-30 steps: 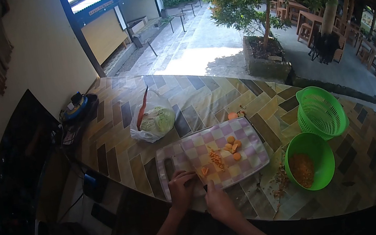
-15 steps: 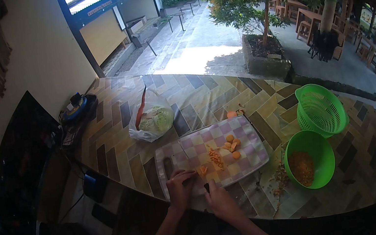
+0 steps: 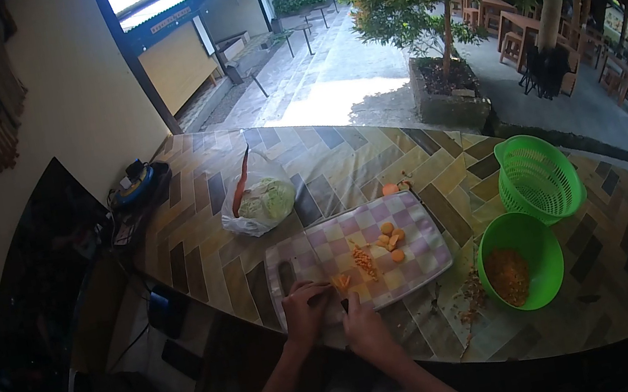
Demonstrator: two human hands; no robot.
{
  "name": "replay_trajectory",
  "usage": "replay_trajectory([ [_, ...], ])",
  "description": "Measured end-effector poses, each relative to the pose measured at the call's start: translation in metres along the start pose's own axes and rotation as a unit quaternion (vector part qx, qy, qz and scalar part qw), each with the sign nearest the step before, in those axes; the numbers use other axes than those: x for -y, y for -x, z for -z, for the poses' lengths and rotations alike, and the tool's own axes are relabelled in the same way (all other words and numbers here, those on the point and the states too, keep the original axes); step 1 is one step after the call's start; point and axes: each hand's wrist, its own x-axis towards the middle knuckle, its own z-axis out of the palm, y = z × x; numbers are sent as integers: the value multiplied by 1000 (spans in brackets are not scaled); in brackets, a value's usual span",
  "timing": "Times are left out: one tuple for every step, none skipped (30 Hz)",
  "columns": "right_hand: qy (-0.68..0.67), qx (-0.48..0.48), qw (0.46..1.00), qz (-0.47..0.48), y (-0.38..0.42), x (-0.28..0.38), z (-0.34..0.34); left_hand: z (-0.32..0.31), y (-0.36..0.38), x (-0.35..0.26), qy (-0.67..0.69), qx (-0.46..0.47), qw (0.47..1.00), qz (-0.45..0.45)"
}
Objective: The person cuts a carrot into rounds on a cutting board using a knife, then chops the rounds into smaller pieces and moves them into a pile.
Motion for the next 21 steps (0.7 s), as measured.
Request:
replay_trajectory([
  [-6,5,1000,9,1,-2,0,0,0,1,3,0,1000,4],
  [-10,9,1000,17,3,-5,0,0,0,0,6,-1,1000,8],
  [-15,14,999,25,4,-7,1,1,0,0,10,-2,1000,11],
  [-19,19,999,28,4,-7,1,1,0,-1,14,-3,1000,15],
  [-23,25,999,30,3,-8,2,1,0,0,12,0,1000,15],
  [-28,30,999,33,3,-8,2,1,0,2,10,3,1000,15],
  [-24,36,999,33,0,-11,1,1,-1,3,9,7,1000,15],
  [-20,42,998,33,-3,-14,-1,1,-1,3,10,10,1000,17],
  [-17,47,998,33,-4,-14,-1,1,-2,3,11,13,1000,19],
  [3,51,998,22,-4,-11,1,1,-2,3,12,16,1000,22],
  [23,55,998,11,-5,-7,2,0,0,6,9,15,1000,23],
  [42,59,997,1,-5,-2,1,-1,1,10,5,14,1000,23],
  [62,46,997,11,-4,-1,-3,-1,1,11,0,11,1000,22],
  [81,32,996,21,-1,-1,-9,0,1,10,1,10,1000,21],
  [101,18,994,32,-1,-2,-11,1,1,5,2,8,1000,19],
  [74,14,997,27,-1,-1,-9,2,0,3,2,5,1000,18],
  [46,11,999,22,1,0,-7,3,0,3,6,6,1000,21],
  [17,9,1000,17,2,0,-5,2,-1,4,9,8,1000,24],
  [5,11,1000,25,2,-2,-4,1,0,4,14,10,999,28],
  [-7,12,999,31,1,-6,-2,1,0,3,18,12,999,27],
  [-19,12,999,38,0,-9,0,2,-1,3,22,13,999,27],
])
